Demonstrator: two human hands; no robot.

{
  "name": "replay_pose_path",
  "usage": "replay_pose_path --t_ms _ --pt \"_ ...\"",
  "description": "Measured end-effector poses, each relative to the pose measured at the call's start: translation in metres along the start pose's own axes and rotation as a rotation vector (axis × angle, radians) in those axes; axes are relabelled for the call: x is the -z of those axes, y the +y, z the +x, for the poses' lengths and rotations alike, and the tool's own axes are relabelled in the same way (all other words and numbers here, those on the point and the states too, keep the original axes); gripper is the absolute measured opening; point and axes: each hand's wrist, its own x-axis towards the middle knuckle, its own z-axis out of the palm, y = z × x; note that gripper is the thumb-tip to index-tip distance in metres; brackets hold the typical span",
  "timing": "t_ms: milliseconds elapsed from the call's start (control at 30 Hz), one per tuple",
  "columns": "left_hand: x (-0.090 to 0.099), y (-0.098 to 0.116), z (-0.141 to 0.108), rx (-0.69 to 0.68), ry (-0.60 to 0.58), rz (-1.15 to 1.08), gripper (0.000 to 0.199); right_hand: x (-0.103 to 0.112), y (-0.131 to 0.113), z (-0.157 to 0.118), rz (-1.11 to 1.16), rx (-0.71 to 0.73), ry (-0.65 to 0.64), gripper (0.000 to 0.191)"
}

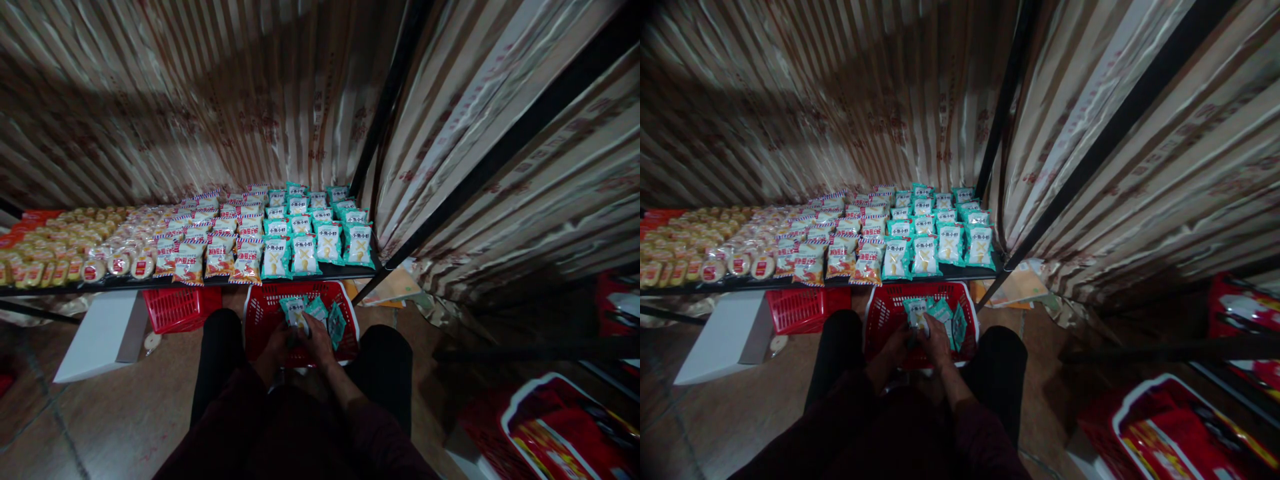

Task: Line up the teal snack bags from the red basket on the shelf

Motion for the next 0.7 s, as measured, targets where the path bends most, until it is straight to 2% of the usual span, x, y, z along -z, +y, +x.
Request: replay_pose_path --t_ms 300,500,600,700 --pt "-0.001 -0.002 0.002 -0.012 -0.015 -0.033 0.039 -0.006 0.007 0.0 -0.022 -0.001 0.069 0.043" --pt "-0.005 -0.001 0.0 -0.013 -0.034 -0.013 0.038 -0.008 0.009 -0.001 -0.036 0.086 0.122 0.047" --pt "-0.006 0.0 -0.002 -0.022 -0.069 -0.014 0.04 -0.008 0.011 0.0 -0.046 0.098 0.174 0.046" --pt "-0.008 0.0 -0.002 -0.029 -0.053 -0.017 0.042 -0.008 0.013 0.001 -0.038 0.097 0.202 0.044"
